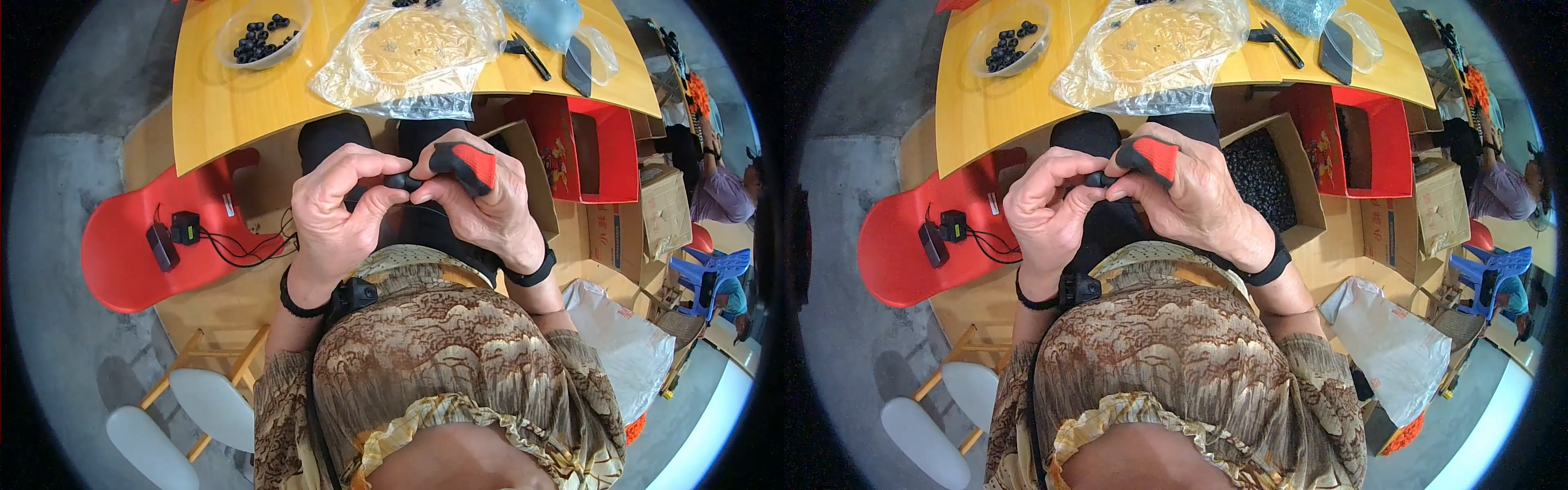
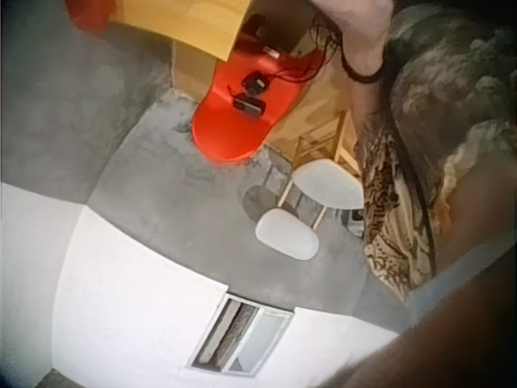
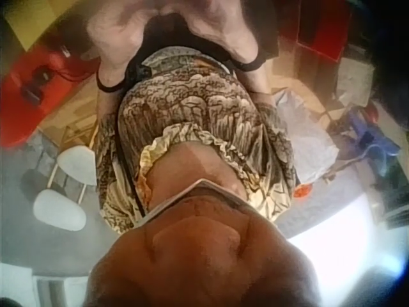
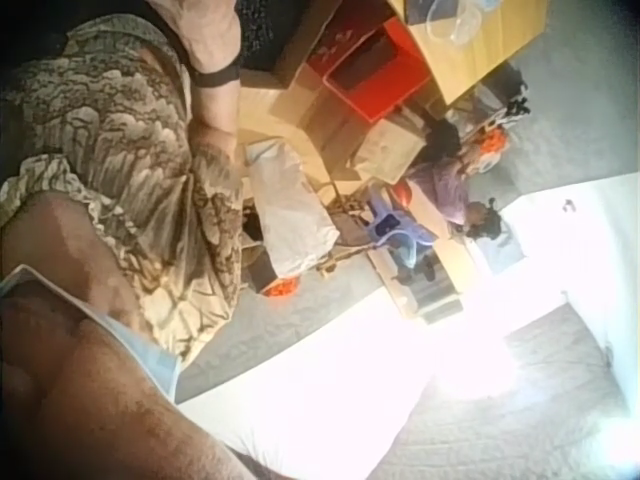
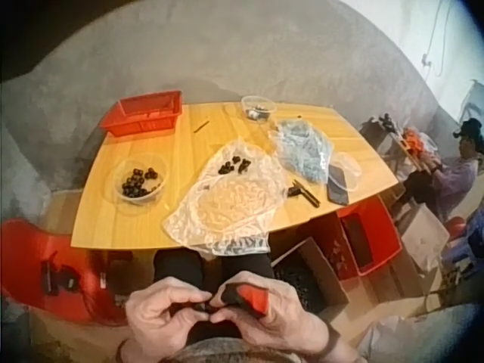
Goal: The person assembles small black rubber components by hand at a yellow table.
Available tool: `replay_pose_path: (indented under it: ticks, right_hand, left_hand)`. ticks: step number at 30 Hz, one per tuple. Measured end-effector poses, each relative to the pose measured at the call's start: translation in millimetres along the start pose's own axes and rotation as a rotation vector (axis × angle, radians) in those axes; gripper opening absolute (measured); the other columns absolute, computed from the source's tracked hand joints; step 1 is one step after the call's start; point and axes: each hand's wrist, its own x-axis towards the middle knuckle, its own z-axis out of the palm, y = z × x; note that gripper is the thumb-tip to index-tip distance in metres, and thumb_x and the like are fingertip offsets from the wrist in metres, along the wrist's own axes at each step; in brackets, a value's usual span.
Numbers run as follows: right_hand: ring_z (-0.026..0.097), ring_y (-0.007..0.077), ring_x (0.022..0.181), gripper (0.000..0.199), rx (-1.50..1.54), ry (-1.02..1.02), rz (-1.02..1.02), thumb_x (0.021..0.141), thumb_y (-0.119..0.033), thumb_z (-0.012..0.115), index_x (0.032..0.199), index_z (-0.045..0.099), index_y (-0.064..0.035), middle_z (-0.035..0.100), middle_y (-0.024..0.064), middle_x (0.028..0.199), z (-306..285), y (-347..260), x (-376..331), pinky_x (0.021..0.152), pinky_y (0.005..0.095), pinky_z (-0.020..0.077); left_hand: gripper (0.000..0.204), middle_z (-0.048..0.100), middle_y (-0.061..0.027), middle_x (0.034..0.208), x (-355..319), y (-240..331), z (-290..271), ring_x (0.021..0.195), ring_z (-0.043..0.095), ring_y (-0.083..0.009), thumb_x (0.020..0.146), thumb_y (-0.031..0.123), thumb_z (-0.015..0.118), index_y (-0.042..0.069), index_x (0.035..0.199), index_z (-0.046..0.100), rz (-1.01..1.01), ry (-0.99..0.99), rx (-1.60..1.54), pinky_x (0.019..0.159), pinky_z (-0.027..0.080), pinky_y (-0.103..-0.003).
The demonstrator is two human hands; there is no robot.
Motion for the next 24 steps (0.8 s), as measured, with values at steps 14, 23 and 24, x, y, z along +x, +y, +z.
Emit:
replay_pose_path:
  ticks: [14, 23, 24]
  right_hand:
    - [0.056, 0.0118, 0.06, 0.017, 0.241, 0.0, 0.177, 0.067, -0.005, 0.073, 0.077, 0.06, -0.0004, 0.059, 0.0053, 0.071, 4.5, 8.6, -6.3, 0.052, 0.0233, 0.0451]
    - [0.052, 0.005, 0.062, 0.011, 0.737, 0.1, 0.376, 0.074, -0.001, 0.069, 0.08, 0.061, -0.0032, 0.059, -0.0001, 0.076, 17.6, 13.1, -12.8, 0.053, 0.0201, 0.043]
    - [0.052, 0.0052, 0.063, 0.011, 0.746, 0.105, 0.358, 0.074, 0.0, 0.069, 0.08, 0.061, -0.0036, 0.059, -0.0004, 0.076, 18.6, 13.7, -12.7, 0.054, 0.0202, 0.0431]
  left_hand:
    - [0.017, 0.057, -0.0071, 0.069, 1.0, 4.1, 2.9, 0.059, 0.057, -0.0142, 0.067, -0.008, 0.066, 0.0, 0.081, 0.06, -0.05, 0.023, 0.127, 0.052, 0.044, -0.023]
    - [0.016, 0.057, -0.0059, 0.068, -0.5, 3.5, 6.8, 0.058, 0.057, -0.0117, 0.068, -0.006, 0.067, 0.0, 0.08, 0.058, -0.083, 0.057, 0.029, 0.053, 0.045, -0.022]
    - [0.015, 0.058, -0.0054, 0.067, -1.4, 3.8, 7.1, 0.058, 0.057, -0.0106, 0.069, -0.005, 0.068, 0.0, 0.079, 0.058, -0.122, 0.087, -0.008, 0.053, 0.045, -0.022]
